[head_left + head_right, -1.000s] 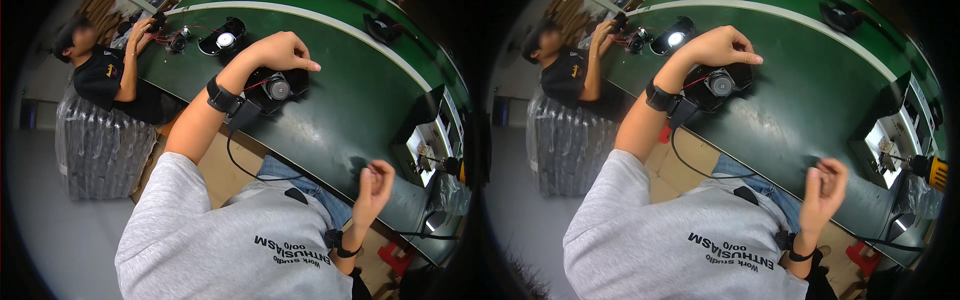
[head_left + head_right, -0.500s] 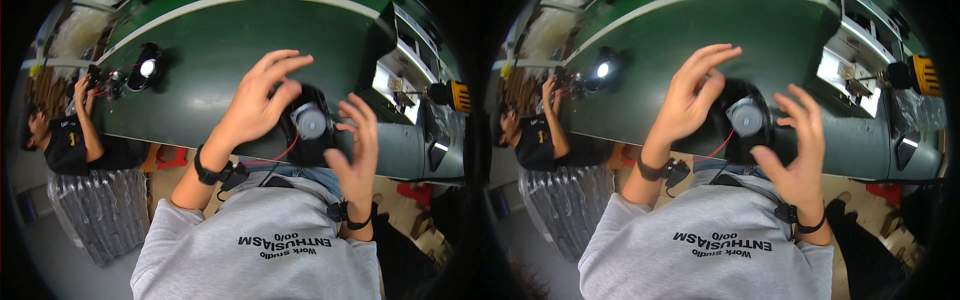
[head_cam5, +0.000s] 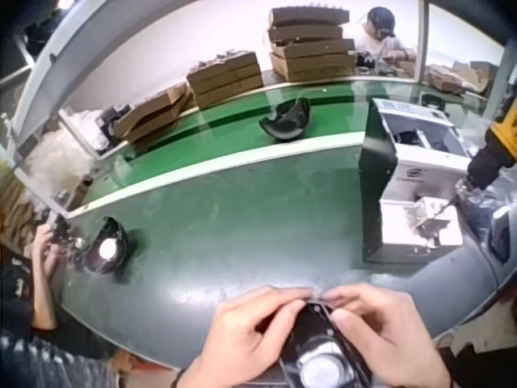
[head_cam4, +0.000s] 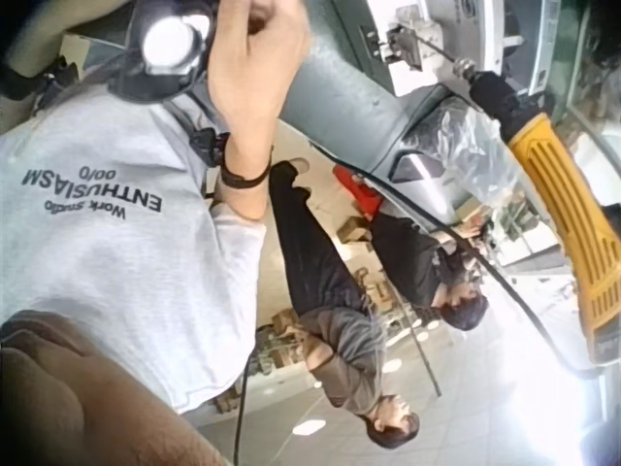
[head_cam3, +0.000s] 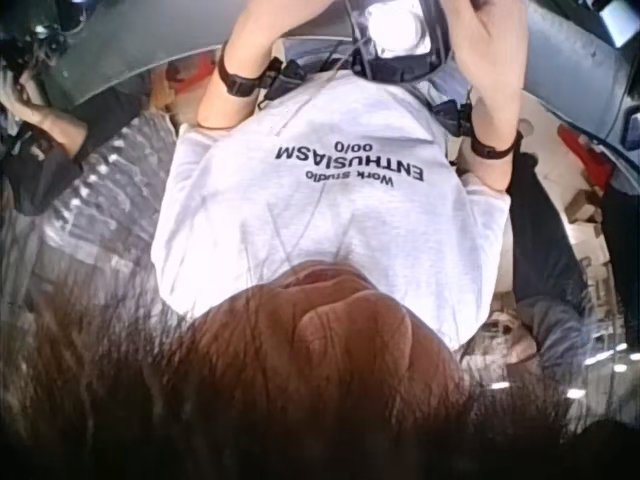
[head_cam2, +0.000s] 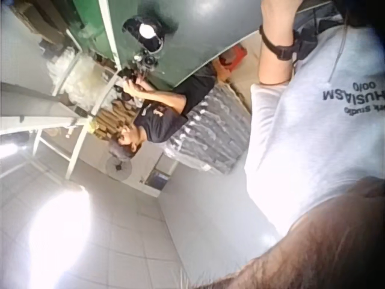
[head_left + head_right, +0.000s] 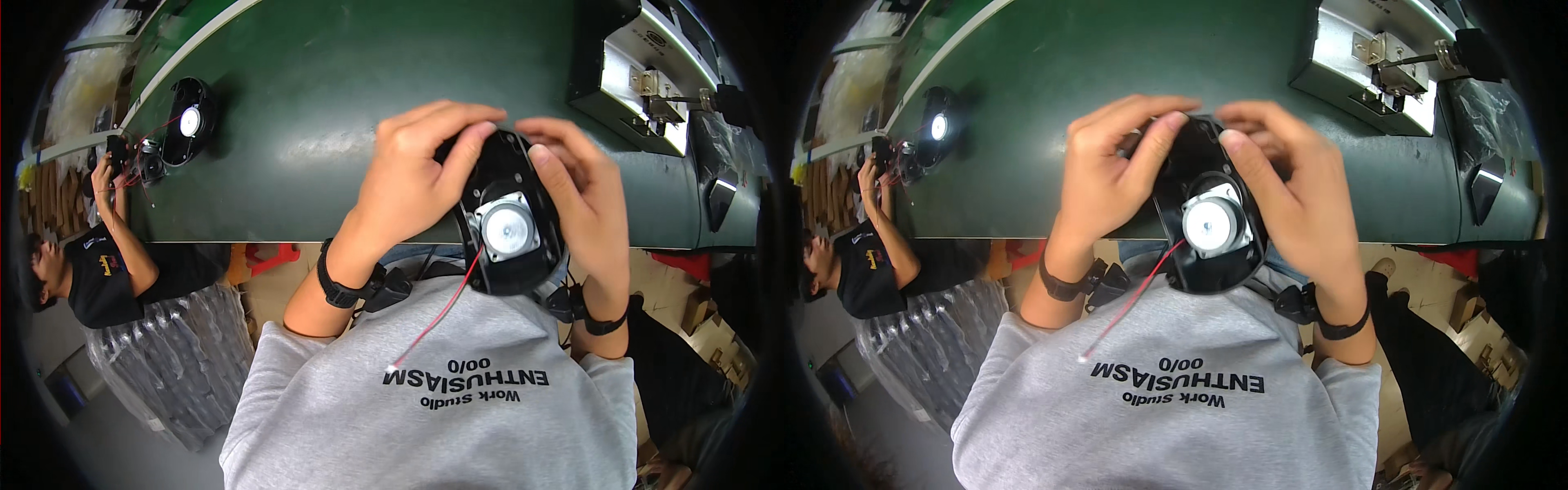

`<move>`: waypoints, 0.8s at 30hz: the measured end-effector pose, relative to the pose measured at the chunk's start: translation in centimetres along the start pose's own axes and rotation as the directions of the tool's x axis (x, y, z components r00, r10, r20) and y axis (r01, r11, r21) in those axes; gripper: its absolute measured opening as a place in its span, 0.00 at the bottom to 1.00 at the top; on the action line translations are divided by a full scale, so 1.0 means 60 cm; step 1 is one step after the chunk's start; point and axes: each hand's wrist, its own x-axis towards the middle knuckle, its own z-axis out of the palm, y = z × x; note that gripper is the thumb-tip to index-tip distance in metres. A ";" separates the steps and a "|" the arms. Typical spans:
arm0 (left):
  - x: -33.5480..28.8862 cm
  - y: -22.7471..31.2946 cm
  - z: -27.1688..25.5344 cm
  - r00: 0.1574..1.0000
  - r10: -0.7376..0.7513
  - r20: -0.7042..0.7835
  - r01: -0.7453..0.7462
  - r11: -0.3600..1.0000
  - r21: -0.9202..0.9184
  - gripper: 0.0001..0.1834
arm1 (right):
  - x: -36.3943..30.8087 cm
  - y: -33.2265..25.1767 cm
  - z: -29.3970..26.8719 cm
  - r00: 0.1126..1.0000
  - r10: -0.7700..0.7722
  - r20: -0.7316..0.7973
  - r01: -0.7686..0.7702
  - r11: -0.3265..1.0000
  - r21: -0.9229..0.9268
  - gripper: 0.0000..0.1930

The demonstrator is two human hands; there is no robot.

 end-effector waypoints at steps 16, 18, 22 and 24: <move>-0.048 0.076 0.014 0.997 -0.040 -0.070 0.043 0.998 0.035 0.25 | -0.073 -0.072 -0.005 0.970 -0.241 -0.017 0.128 0.572 -0.810 0.21; -0.040 0.062 0.003 0.998 0.060 0.014 -0.061 0.996 0.063 0.33 | -0.069 -0.073 -0.010 0.989 -0.145 -0.023 0.070 0.600 -0.797 0.20; -0.037 0.021 0.010 0.963 0.198 0.185 -0.179 0.977 -0.112 0.47 | -0.058 -0.064 -0.007 0.991 -0.131 -0.037 0.074 0.745 -0.663 0.17; -0.041 0.015 0.018 0.967 0.200 0.157 -0.180 0.975 -0.131 0.46 | -0.057 -0.061 -0.005 0.986 -0.152 -0.061 0.076 0.755 -0.651 0.17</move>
